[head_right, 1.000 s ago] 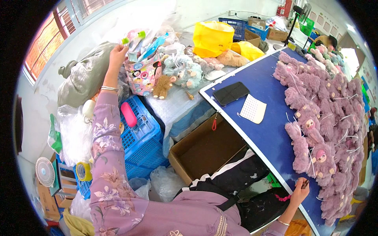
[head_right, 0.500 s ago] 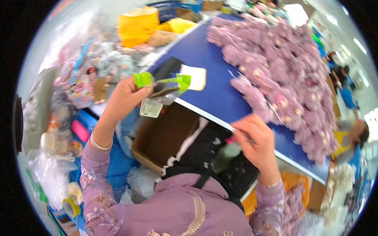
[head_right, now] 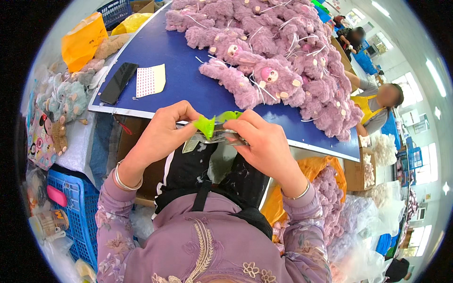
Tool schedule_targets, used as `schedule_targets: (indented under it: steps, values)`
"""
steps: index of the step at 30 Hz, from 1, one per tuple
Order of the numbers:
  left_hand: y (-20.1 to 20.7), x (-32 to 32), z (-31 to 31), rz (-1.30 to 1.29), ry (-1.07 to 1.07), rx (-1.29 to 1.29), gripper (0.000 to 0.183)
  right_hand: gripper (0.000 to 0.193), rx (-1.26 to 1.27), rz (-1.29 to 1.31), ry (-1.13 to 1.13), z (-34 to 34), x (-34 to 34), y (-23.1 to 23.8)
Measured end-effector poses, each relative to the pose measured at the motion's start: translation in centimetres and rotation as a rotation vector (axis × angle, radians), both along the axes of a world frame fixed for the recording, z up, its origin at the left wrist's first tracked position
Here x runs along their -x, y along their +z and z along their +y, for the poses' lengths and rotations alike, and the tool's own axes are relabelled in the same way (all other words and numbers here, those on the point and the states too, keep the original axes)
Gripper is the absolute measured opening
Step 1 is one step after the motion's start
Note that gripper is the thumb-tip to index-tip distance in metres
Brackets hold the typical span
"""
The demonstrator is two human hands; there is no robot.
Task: The person trims excess threads and strings from purple plush bunny toys using scissors. They pick up each toy, cut the loose threads, and place the finished items into a yellow sack. The work is performed at a blue table in a factory setting with other workers visible in the background.
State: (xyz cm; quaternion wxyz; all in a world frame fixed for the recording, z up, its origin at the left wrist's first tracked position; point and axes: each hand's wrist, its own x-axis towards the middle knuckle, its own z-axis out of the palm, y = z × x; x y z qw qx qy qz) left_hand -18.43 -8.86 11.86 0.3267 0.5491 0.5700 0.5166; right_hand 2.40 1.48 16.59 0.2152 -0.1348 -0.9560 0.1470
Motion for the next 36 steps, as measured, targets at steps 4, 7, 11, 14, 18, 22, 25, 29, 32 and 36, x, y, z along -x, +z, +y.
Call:
schedule_targets:
  steps: [4,7,11,14,18,22,25,29,32,36]
  values:
    - [0.2,-0.5,0.3,0.0,0.001,-0.005,0.012,0.023,0.067,0.002,-0.028,-0.1,-0.3,-0.2]
    - [0.3,-0.7,0.3,0.013,0.005,-0.002,0.013,0.022,0.024,-0.006,-0.022,0.1,-0.2,-0.4]
    - [0.6,-0.7,0.4,-0.013,-0.017,0.035,0.013,0.022,-0.01,-0.039,-0.026,0.3,-0.2,-0.6]
    - [0.2,-0.8,0.5,-0.033,-0.03,0.042,0.013,0.024,0.004,-0.039,0.009,0.8,-0.5,-1.2]
    - [-0.6,-0.6,0.4,-0.006,0.018,-0.017,0.013,0.018,0.049,0.069,-0.008,0.9,-1.9,0.1]
    - [-0.9,0.0,0.3,0.054,0.013,0.012,0.014,0.014,0.07,0.33,0.01,-1.1,-5.3,3.5]
    - [-1.0,-0.2,0.0,0.076,0.026,0.059,0.015,0.015,0.109,0.459,0.488,-0.6,-6.9,3.8]
    - [-2.6,-0.1,-0.3,-0.125,0.06,0.079,0.011,0.01,0.366,0.43,0.973,-0.7,-5.5,6.0]
    - [-3.2,0.5,-1.0,-0.356,0.087,0.056,0.009,0.012,0.347,0.619,1.014,-1.9,-4.2,4.6]
    - [-2.5,1.3,-0.9,-0.428,0.136,-0.014,0.01,0.012,0.374,0.805,0.951,-3.4,-3.6,3.7]
